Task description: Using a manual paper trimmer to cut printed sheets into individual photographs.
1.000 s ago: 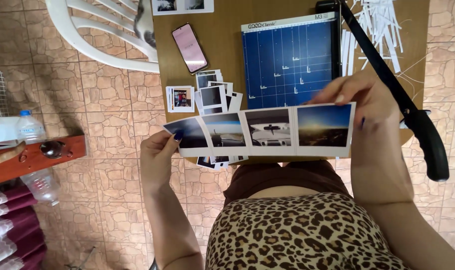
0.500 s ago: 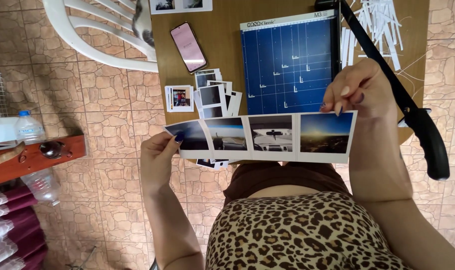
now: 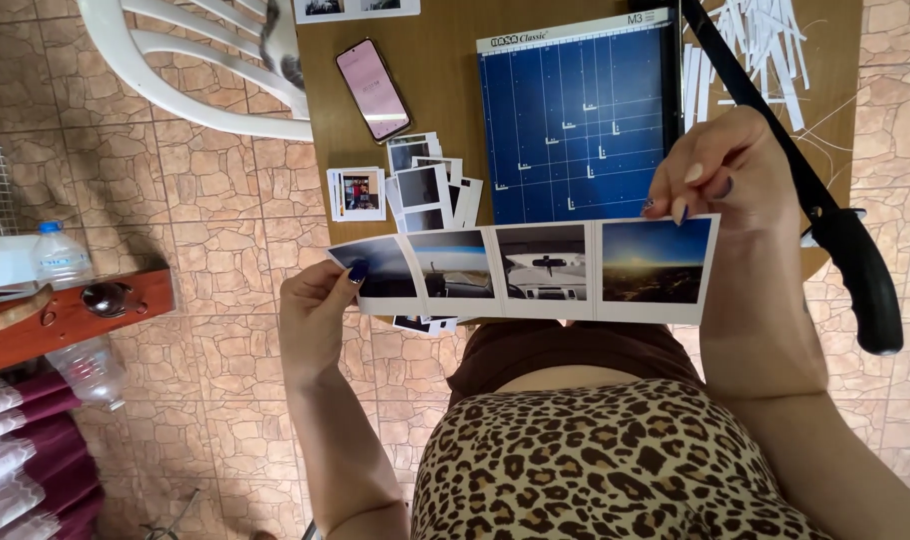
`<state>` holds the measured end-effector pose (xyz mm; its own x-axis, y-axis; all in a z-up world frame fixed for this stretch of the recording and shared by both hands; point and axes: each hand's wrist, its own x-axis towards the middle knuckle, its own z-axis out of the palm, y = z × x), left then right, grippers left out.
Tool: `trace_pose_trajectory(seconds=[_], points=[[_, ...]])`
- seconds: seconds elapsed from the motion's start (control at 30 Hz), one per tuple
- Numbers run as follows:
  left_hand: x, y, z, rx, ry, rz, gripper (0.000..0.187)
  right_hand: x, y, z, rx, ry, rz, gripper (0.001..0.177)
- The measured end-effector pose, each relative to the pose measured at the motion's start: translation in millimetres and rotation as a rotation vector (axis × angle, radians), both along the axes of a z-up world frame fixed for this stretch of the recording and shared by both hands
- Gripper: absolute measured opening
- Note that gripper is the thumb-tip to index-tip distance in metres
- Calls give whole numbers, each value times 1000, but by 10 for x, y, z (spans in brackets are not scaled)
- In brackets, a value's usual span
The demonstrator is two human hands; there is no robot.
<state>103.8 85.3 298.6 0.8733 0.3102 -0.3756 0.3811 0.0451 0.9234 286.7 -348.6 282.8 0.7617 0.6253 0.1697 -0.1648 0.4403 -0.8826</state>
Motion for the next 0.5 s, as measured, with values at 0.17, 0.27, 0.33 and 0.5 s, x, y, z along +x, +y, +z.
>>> trace_pose_trajectory(seconds=[0.17,0.27,0.33,0.5], points=[[-5,18,-22,-27,-45,-26,10,29,53,57,30,-15,10,23],[-10,22,-43,-45,-43,-14,10,-48,86,96,-27,30,-132,22],[-29,21,-54,-63,-45,-8,11,-110,129,164,-92,72,-255,21],[-78,3,-76,-53,-3,8,11,-77,-1,-55,15,105,-266,13]])
